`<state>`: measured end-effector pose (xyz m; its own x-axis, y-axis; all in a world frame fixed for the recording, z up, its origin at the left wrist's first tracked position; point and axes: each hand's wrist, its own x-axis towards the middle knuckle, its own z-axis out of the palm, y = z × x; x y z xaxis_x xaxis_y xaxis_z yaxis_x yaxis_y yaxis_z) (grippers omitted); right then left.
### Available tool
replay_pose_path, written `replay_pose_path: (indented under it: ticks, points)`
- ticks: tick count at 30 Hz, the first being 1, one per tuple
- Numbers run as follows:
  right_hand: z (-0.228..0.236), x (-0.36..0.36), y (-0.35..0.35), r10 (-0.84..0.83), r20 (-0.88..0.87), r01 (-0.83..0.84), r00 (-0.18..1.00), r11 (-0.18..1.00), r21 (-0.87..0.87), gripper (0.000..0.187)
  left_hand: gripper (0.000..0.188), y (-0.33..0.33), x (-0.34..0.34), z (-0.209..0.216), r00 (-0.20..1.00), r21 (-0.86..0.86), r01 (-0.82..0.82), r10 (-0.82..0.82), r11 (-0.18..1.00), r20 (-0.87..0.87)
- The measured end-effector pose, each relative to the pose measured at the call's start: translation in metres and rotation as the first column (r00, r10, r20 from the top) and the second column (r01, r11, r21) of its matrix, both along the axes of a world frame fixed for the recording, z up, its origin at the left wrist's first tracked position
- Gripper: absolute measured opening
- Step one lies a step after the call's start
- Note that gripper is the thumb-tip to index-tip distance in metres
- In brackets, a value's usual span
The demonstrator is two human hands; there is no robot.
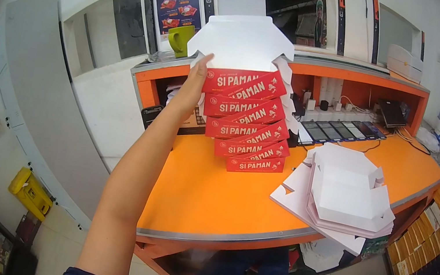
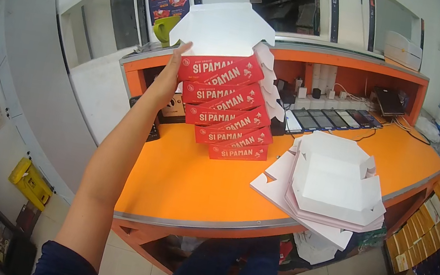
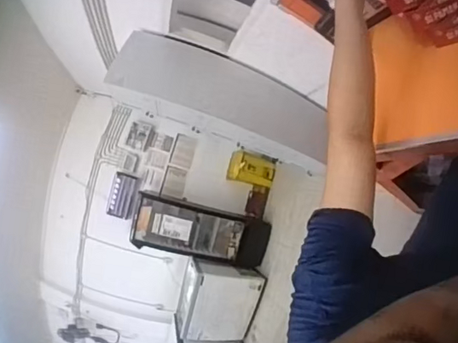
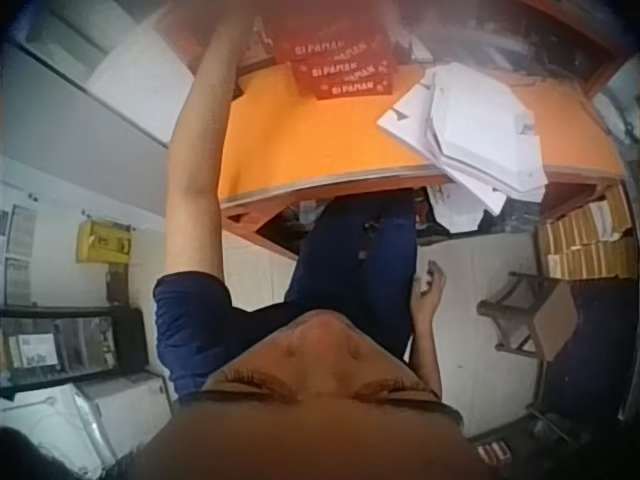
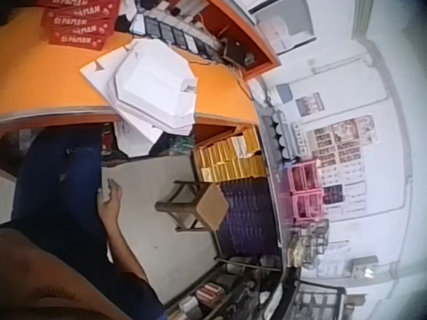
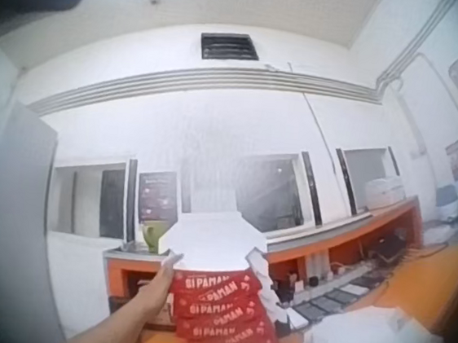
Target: The person assembles cardboard food boxes by folding and interlocking the tabs by hand, then stacks the completed boxes on top of each other on a counter.
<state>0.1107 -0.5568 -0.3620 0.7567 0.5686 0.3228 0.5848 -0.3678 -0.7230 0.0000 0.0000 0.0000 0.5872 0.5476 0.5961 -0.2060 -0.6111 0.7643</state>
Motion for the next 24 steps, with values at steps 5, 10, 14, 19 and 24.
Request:
replay_pose_path:
  ticks: [5, 10, 14, 19, 24]
  points:
    - [0.080, 0.015, 0.033, -0.096, 0.244, 0.030, 0.965, 0.965, 0.259, 0.040, 0.090, -0.008, 0.006, -0.005, 0.981, -0.064, -0.098, 0.108, 0.993, 0.159]
    - [0.191, 0.068, 0.058, -0.068, 0.550, -0.102, 0.832, 0.957, 0.273, 0.041, 0.081, -0.013, 0.026, -0.060, 0.938, -0.131, -0.027, 0.070, 0.991, 0.340]
    - [0.229, 0.094, 0.099, 0.180, 0.583, -0.223, 0.792, 0.975, 0.003, 0.047, 0.073, -0.032, 0.016, -0.077, 0.960, -0.063, -0.120, 0.132, 0.991, 0.247]
    - [0.235, 0.120, 0.124, 0.444, 0.295, -0.353, 0.846, 0.881, -0.314, 0.050, 0.071, -0.033, 0.023, -0.068, 0.967, -0.089, -0.123, 0.139, 0.988, 0.214]
    - [0.229, 0.148, 0.137, 0.522, 0.324, -0.407, 0.789, 0.839, -0.361, 0.038, 0.075, -0.039, 0.020, -0.074, 0.949, -0.063, -0.199, 0.208, 0.978, 0.236]
